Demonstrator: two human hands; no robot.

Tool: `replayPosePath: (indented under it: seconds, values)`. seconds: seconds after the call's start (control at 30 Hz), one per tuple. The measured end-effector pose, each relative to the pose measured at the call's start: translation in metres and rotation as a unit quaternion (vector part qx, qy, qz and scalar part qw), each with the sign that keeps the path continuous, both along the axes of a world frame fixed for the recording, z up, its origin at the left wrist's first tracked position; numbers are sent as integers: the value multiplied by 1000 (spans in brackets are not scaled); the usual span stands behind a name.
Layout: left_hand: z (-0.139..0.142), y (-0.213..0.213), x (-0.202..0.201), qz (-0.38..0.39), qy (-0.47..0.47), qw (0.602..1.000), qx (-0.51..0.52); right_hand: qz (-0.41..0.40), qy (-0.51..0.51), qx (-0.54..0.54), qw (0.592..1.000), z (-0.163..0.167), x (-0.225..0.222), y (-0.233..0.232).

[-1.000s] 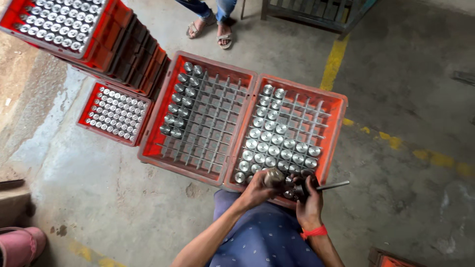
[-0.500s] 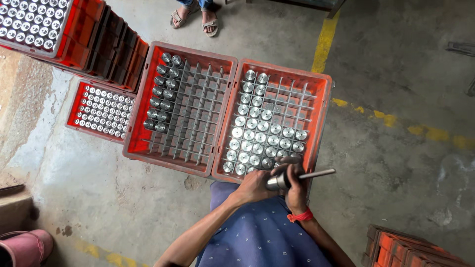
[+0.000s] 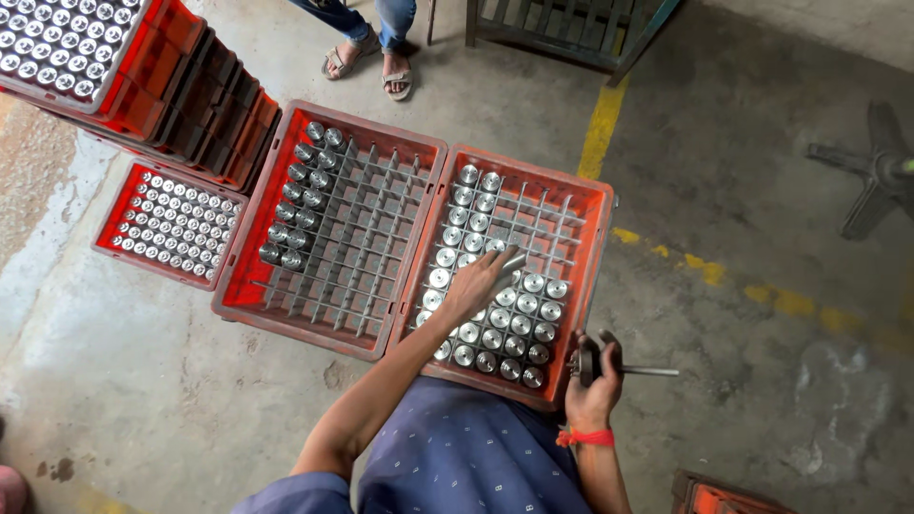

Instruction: The person transfers small metal caps from one orange crate to another using a metal scoop. They repeatedly scoop caps from the source crate and place them into the destination crate, filling it gradually.

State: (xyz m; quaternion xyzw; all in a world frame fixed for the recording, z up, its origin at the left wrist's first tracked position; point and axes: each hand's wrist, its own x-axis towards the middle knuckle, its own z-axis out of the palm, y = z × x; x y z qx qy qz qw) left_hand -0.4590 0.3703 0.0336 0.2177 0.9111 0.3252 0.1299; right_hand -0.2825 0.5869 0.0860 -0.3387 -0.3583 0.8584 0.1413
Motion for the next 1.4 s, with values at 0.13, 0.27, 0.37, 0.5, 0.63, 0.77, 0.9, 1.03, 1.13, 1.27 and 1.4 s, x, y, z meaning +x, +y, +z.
replayPosePath:
  seconds: [0.13, 0.27, 0.37, 0.5, 0.63, 0.77, 0.9, 1.03, 1.13, 1.27, 1.4]
  values:
    - [9, 9, -13, -16, 286, 956, 57, 12, 5, -8, 1000, -11, 10, -9]
    - [40, -19, 15, 61, 116, 975, 179, 33, -8, -2, 999, -21, 22, -16]
    - [57, -62, 37, 118, 100, 975, 157, 25, -27, -6, 999, -26, 28, -17]
    - [60, -176, 49, 204, 223, 949, 94, 27, -20, -1, 999, -26, 34, -21]
    - [48, -282, 46, 316, 123, 929, -146, 42, -43, -24, 998, -23, 32, -37]
    - [28, -321, 33, 291, 227, 903, -220, 86, -15, -8, 996, -22, 16, -64]
    - [37, -328, 26, 256, 123, 931, -228, 115, -26, -5, 993, -22, 6, -89]
    - [83, -338, 44, 294, 151, 944, -10, 141, -40, 25, 989, -17, 13, -93]
    - [106, -323, 61, 311, 263, 898, 168, 124, -83, -15, 989, -13, 17, -96]
    - [82, -221, 58, 435, -173, 773, 429, 147, -99, 0, 984, -6, 5, -109]
    - [68, -127, 86, 263, -156, 918, 253, 166, -28, -11, 986, 14, -14, -114]
